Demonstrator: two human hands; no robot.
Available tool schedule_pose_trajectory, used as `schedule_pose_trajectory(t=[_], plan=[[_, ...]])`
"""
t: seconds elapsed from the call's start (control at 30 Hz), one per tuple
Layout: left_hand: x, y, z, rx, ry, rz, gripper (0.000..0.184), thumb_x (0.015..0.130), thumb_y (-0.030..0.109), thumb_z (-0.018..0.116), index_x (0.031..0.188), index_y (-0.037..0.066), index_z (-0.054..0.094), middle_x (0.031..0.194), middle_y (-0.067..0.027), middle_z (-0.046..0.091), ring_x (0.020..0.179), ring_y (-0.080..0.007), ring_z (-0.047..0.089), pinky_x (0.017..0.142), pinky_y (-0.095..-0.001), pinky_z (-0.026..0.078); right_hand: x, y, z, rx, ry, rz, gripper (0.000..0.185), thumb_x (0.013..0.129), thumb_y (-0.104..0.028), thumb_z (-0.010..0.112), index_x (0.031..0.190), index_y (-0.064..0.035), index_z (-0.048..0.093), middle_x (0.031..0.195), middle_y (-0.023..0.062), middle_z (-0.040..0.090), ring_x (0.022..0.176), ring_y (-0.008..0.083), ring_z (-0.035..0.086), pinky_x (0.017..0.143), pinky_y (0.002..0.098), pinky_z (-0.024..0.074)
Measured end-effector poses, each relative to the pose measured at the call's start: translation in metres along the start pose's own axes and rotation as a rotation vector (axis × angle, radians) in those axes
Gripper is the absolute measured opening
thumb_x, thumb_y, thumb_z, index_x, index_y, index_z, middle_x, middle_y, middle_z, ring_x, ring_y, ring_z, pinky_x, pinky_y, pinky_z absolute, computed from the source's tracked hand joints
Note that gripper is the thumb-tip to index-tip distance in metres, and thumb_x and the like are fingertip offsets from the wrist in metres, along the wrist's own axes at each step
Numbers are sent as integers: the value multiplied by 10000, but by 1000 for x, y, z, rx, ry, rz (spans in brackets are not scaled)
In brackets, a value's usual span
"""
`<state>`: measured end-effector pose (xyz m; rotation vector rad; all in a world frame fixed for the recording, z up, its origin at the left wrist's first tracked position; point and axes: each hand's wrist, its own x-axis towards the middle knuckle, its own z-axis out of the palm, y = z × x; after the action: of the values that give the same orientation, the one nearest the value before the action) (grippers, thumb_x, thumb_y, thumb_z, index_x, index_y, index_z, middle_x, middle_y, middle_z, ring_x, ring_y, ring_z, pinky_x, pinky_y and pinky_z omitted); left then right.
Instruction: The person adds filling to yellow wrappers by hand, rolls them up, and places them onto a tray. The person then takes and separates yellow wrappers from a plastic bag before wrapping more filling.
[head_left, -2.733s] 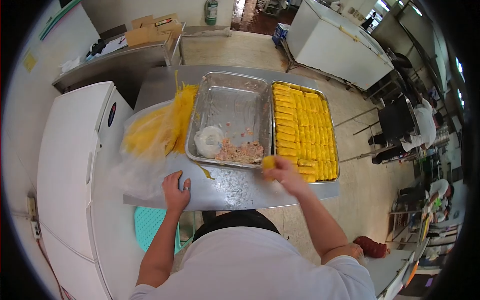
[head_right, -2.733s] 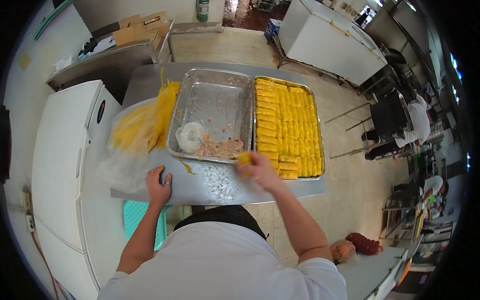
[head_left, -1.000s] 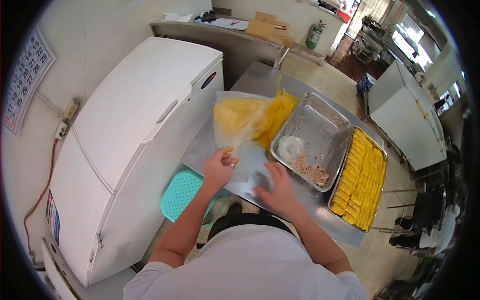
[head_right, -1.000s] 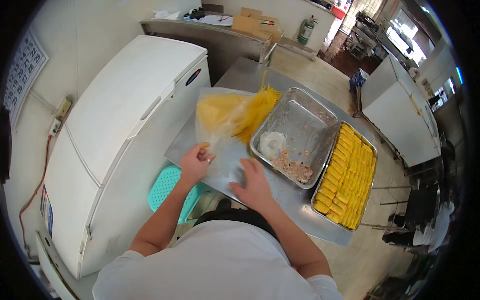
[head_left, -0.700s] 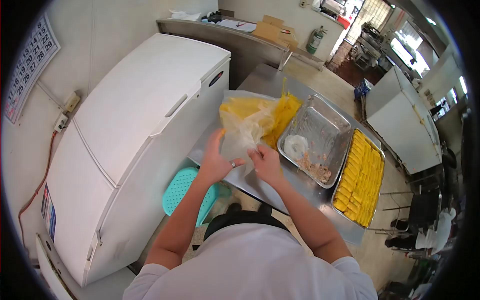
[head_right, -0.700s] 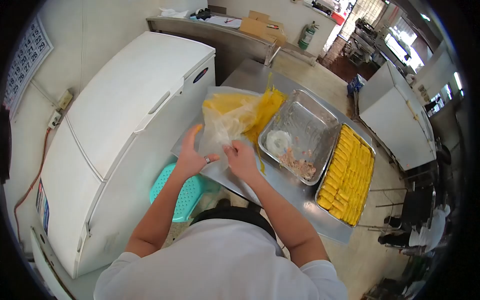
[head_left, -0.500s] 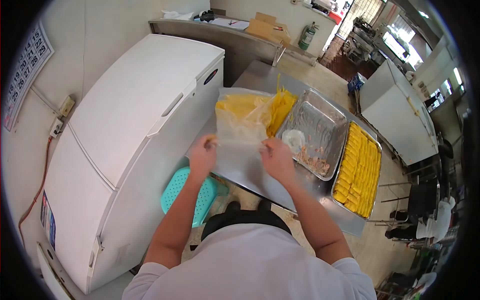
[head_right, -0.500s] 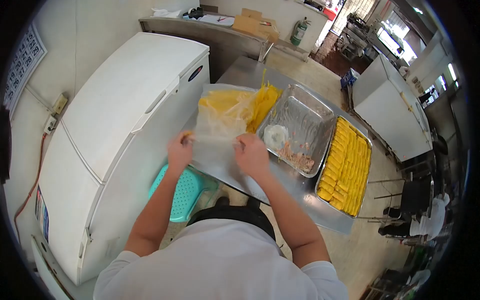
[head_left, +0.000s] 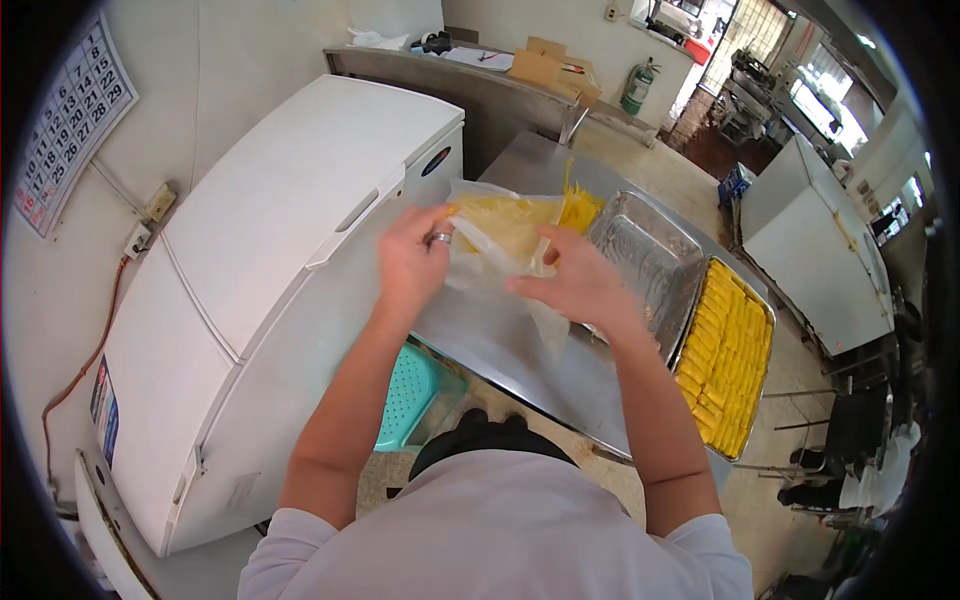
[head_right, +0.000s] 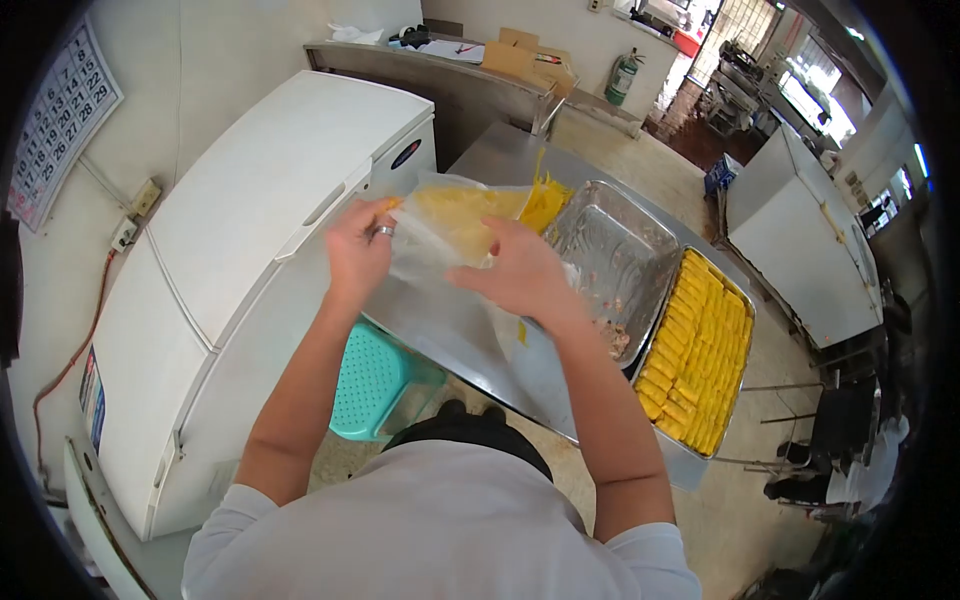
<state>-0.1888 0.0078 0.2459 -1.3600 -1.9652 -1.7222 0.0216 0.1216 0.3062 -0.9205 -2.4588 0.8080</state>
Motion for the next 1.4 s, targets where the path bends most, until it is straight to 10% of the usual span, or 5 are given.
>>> schedule_pose_trajectory(t=[0.33, 0.43, 1.0, 1.27, 1.4], plan=[[-16, 25, 21, 125, 41, -101, 247, 914, -59, 736, 1140, 24, 793, 938, -124, 727, 767, -212, 685, 688, -321, 534, 40, 53, -6, 267, 157, -124, 240, 1004, -238, 687, 1044, -5, 727, 808, 214, 720, 747, 385, 720, 702, 476, 554], [-29, 64, 22, 322, 141, 322, 257, 905, -37, 749, 1160, -5, 759, 1017, -150, 741, 868, -265, 718, 770, -373, 574, 40, 38, -28, 262, 198, -196, 181, 1009, -176, 684, 1016, 3, 709, 810, 214, 718, 724, 377, 712, 685, 457, 539], [42, 78, 61, 138, -709, -418, 444, 888, 346, 843, 1140, 8, 703, 1005, -208, 744, 854, -417, 712, 813, -469, 581, 72, 17, -64, 48, 236, -270, 97, 961, -114, 728, 960, -18, 714, 771, 196, 686, 707, 399, 677, 673, 456, 526], [-1, 74, 74, -581, -441, -190, 232, 927, 66, 737, 1144, 5, 683, 1050, -194, 704, 933, -390, 717, 886, -449, 570, 93, -5, -56, 10, 204, -252, 78, 960, -96, 729, 957, -19, 714, 829, 198, 699, 740, 406, 683, 670, 454, 523], [18, 2, 130, -248, -506, -380, 241, 961, 8, 609, 1187, -1, 695, 1074, -228, 706, 1045, -414, 699, 950, -441, 546, 94, -10, -42, -59, 193, -256, 70, 961, -92, 723, 957, -24, 706, 851, 209, 709, 769, 427, 695, 682, 483, 536]])
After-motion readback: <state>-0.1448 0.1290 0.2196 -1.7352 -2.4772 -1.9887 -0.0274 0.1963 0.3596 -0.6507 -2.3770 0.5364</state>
